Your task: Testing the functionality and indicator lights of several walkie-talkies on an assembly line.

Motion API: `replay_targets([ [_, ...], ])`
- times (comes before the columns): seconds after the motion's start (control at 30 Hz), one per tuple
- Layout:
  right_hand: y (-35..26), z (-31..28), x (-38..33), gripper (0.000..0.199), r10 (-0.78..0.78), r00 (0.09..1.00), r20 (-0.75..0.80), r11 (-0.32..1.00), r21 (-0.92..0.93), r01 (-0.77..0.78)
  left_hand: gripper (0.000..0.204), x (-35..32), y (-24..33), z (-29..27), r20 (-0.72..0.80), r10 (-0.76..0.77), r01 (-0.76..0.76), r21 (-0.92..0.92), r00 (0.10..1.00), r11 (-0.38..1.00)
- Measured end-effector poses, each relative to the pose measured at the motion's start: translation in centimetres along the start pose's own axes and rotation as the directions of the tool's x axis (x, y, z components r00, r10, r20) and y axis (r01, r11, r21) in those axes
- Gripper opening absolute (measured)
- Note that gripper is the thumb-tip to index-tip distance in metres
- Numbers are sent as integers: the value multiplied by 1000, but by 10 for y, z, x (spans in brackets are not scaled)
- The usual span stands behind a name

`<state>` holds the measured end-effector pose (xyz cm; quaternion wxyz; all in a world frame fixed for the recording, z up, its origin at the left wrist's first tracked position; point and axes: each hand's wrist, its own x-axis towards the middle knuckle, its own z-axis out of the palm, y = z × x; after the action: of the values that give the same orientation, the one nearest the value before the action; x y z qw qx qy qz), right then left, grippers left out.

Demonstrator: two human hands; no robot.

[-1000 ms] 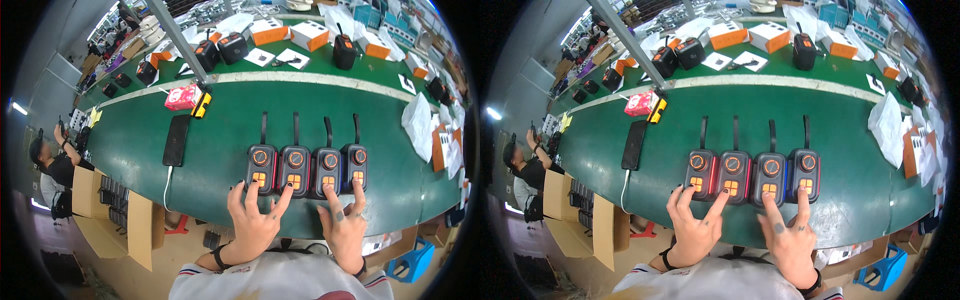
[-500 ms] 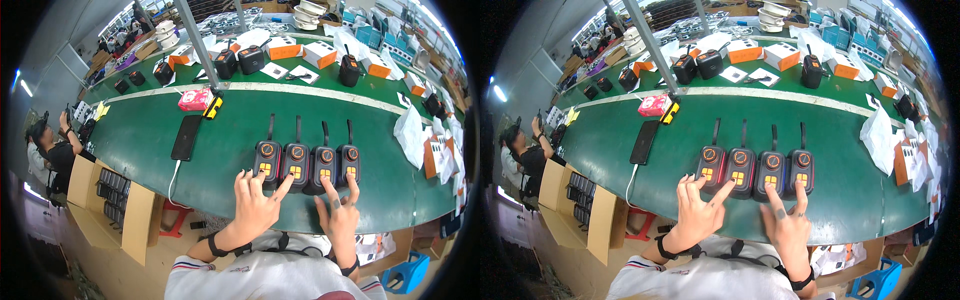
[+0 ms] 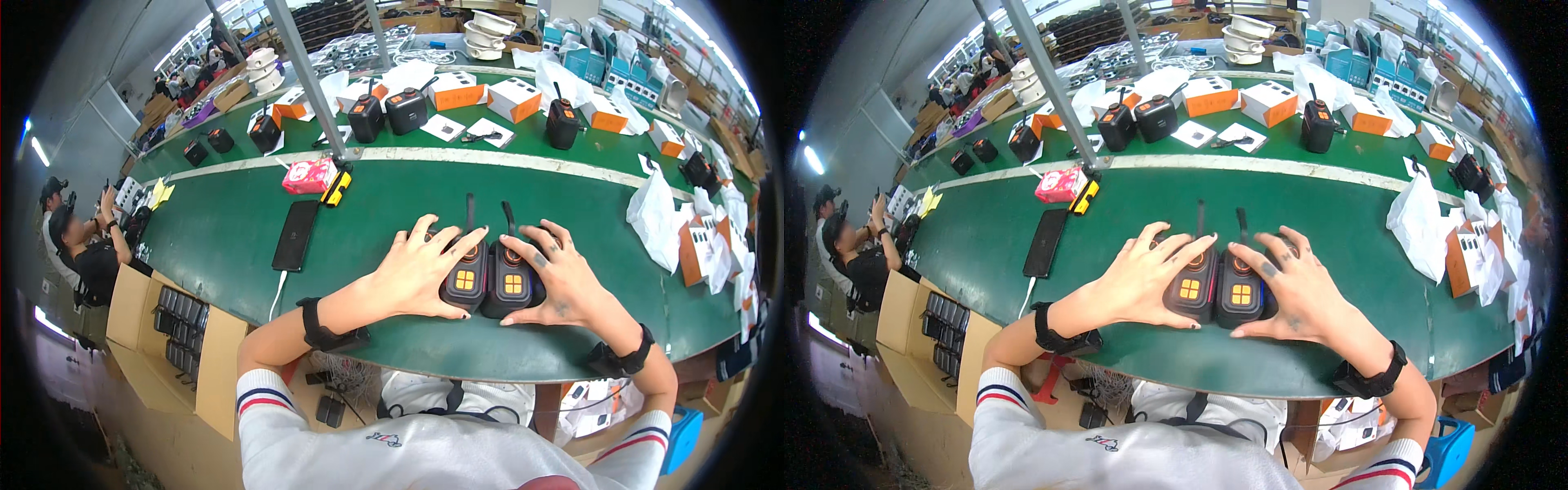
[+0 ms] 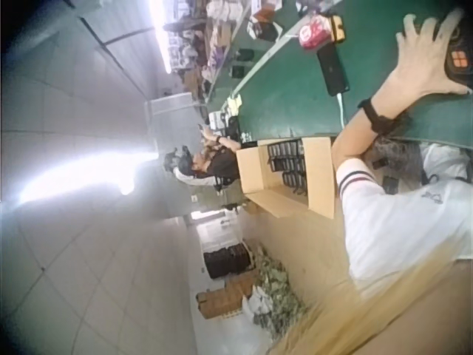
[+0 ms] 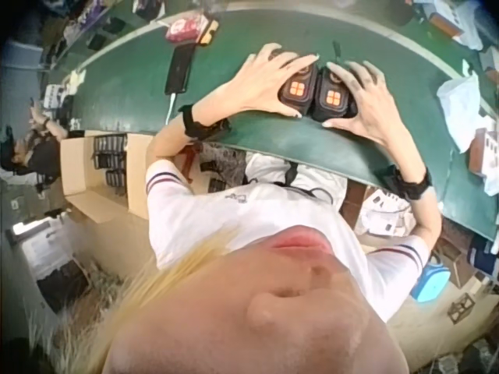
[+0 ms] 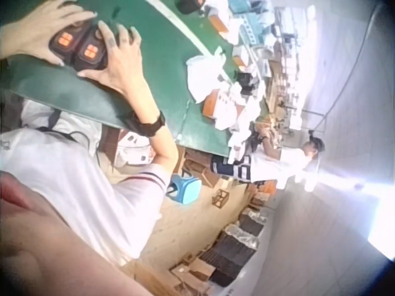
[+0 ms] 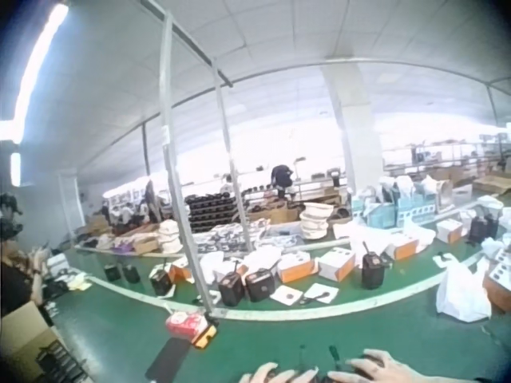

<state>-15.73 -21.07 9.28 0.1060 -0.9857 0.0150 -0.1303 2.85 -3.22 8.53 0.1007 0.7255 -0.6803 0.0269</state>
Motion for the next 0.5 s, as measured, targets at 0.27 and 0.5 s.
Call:
replay_targets([
  [0.27, 57, 11, 52, 87, -65, 993, -94, 991, 107, 75, 93, 50, -42, -2, -37, -27, 25, -38, 999, 999],
  [0.5, 210, -9, 141, 92, -138, 978, -156, 990, -8, 139, 94, 215, -121, 22, -198, 30, -32, -9, 980, 999],
])
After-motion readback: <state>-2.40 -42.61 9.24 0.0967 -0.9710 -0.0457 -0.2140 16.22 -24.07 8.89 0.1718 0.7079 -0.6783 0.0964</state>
